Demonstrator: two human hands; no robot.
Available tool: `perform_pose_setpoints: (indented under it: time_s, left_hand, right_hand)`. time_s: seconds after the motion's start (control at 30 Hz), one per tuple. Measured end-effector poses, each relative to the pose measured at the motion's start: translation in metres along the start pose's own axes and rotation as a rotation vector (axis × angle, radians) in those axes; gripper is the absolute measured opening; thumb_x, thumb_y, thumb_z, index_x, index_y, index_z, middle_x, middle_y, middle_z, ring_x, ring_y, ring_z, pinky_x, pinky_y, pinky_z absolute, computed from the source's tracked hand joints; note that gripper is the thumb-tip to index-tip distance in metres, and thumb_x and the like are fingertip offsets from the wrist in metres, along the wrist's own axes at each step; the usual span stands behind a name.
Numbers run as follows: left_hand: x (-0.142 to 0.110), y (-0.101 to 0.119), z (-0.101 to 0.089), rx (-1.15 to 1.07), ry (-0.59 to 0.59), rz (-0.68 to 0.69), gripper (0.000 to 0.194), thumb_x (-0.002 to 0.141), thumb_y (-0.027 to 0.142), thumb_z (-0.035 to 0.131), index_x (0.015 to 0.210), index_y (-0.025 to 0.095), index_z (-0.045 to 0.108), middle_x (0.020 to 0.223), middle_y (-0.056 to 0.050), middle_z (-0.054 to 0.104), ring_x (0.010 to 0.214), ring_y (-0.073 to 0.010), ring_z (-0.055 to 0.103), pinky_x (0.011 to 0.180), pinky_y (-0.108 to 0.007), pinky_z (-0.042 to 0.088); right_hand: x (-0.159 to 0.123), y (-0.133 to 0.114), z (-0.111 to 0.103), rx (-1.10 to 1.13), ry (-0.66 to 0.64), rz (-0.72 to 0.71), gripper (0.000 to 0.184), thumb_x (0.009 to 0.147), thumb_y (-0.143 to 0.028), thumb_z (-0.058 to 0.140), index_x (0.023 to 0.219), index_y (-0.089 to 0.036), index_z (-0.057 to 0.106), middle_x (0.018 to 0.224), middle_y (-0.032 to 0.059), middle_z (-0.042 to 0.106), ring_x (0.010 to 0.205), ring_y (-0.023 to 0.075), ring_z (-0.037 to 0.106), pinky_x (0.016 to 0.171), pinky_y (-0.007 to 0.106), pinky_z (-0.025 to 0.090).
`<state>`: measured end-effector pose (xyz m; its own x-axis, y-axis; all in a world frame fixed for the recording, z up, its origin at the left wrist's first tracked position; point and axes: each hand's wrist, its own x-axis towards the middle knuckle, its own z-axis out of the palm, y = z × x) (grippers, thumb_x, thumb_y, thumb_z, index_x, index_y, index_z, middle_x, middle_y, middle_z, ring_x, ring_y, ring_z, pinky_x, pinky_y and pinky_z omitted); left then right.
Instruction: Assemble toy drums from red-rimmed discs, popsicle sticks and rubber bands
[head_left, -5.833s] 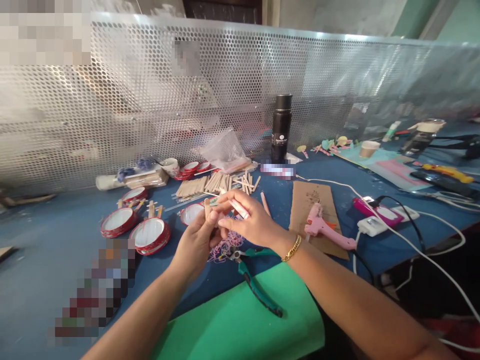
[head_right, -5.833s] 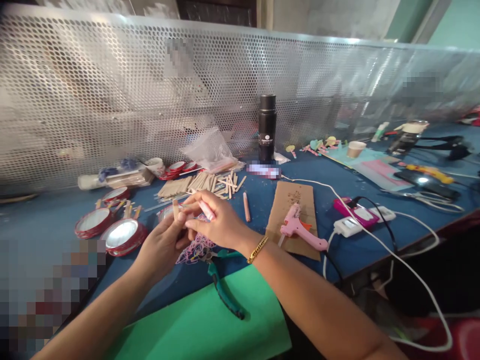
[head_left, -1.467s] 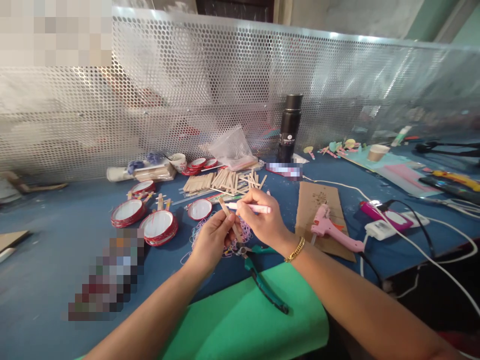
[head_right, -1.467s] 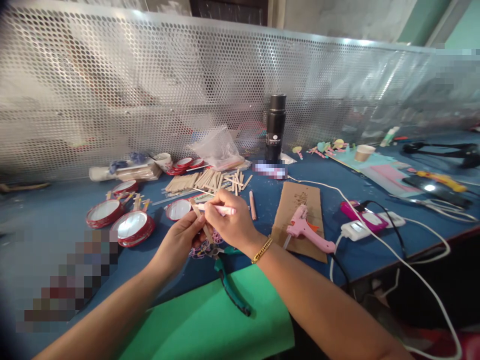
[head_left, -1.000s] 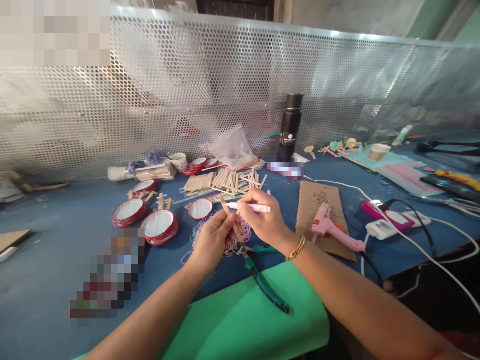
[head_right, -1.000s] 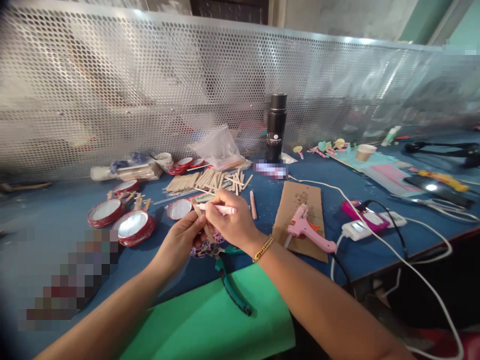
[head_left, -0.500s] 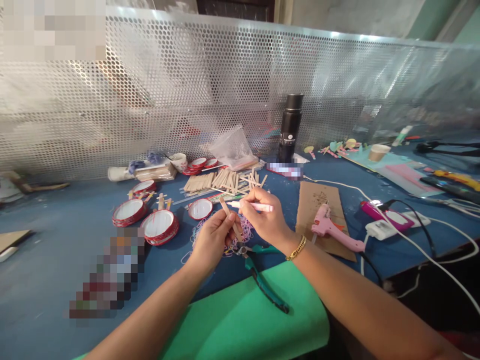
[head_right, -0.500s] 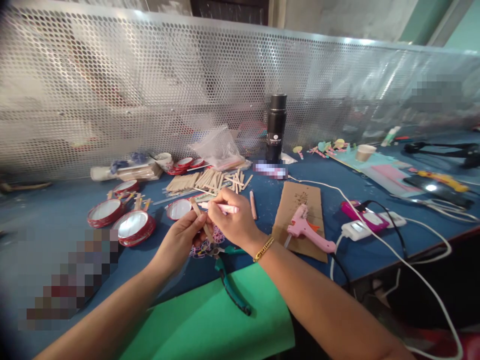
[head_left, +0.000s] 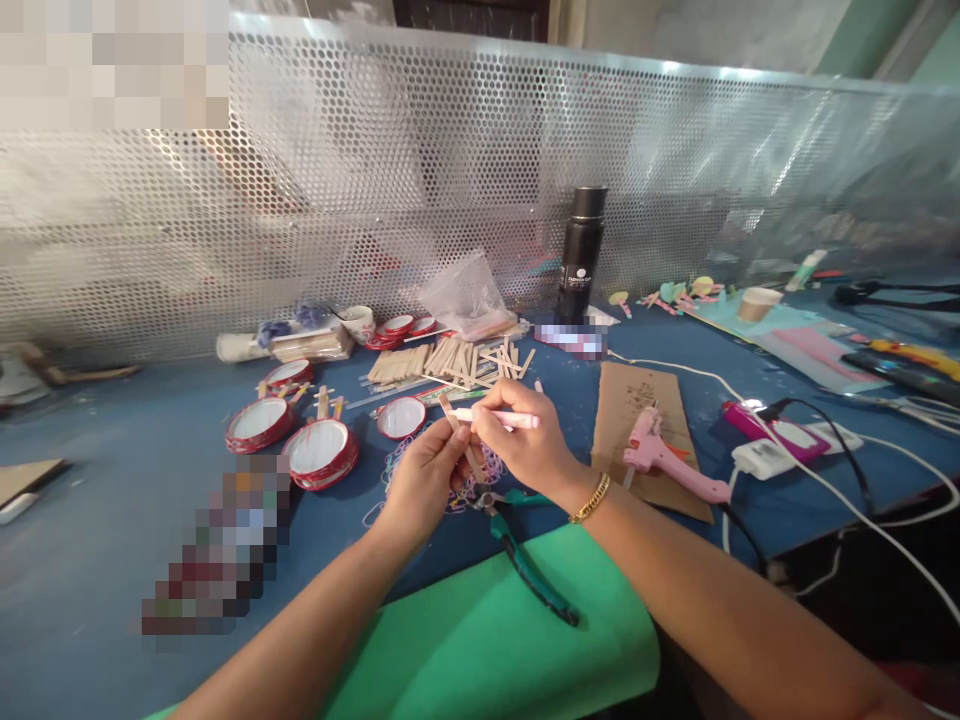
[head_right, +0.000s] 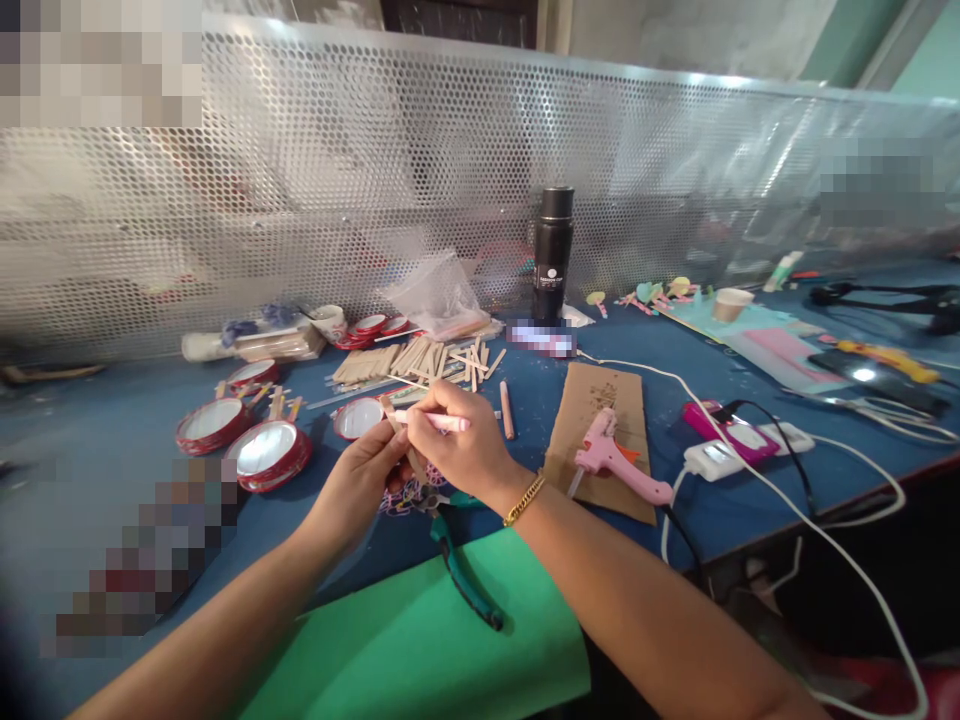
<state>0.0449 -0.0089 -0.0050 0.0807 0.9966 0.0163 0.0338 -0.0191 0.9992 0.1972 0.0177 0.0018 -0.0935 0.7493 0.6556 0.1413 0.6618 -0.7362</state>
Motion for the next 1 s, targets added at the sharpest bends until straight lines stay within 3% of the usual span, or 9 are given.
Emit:
perform_pose_setpoints:
  time_s: [0.5,0.67,0.87,1.0]
  left_hand:
    - [0.0012,0.0009,-0.0012,0.0,-0.001,0.017,0.048,0.077,0.067,0.075,0.075,0.02,0.063,0.056,0.004,0.056,0.048,-0.0101,0.044,0.046,-0.022,0.03]
    - [0.0018,-0.0006,-0.0011,-0.027,0.018,0.016,0.05,0.074,0.067,0.078,0.071,0.021,0.059,0.053,0.006,0.051,0.046,-0.0089,0.039,0.045,-0.022,0.029]
    - [0.0011,0.001,-0.0011,-0.032,0.01,-0.012,0.049,0.075,0.066,0.077,0.074,0.019,0.063,0.059,0.002,0.059,0.051,-0.0102,0.045,0.047,-0.022,0.032]
    - [0.0023,-0.001,-0.0015,-0.058,0.021,-0.013,0.049,0.074,0.066,0.078,0.073,0.02,0.062,0.057,0.005,0.052,0.049,-0.0091,0.041,0.047,-0.022,0.029]
  right_hand:
    - [0.0003,0.0035,-0.0013,-0.025,0.038,0.004,0.022,0.09,-0.027,0.059,0.069,-0.023,0.054,0.064,-0.0026,0.06,0.06,0.0141,0.054,0.059,0.026,0.042]
    - [-0.0008,-0.0002,0.0012,0.006,-0.013,-0.021,0.019,0.088,-0.026,0.06,0.07,-0.023,0.055,0.064,-0.0028,0.06,0.06,0.0142,0.054,0.059,0.026,0.042]
    - [0.0012,0.004,-0.0028,-0.044,0.046,-0.012,0.021,0.089,-0.027,0.059,0.069,-0.023,0.054,0.064,-0.0027,0.059,0.06,0.014,0.054,0.06,0.027,0.041]
    - [-0.0005,-0.0009,0.0019,-0.01,0.0,-0.016,0.018,0.089,-0.027,0.06,0.071,-0.024,0.054,0.064,-0.003,0.06,0.059,0.014,0.054,0.059,0.027,0.042]
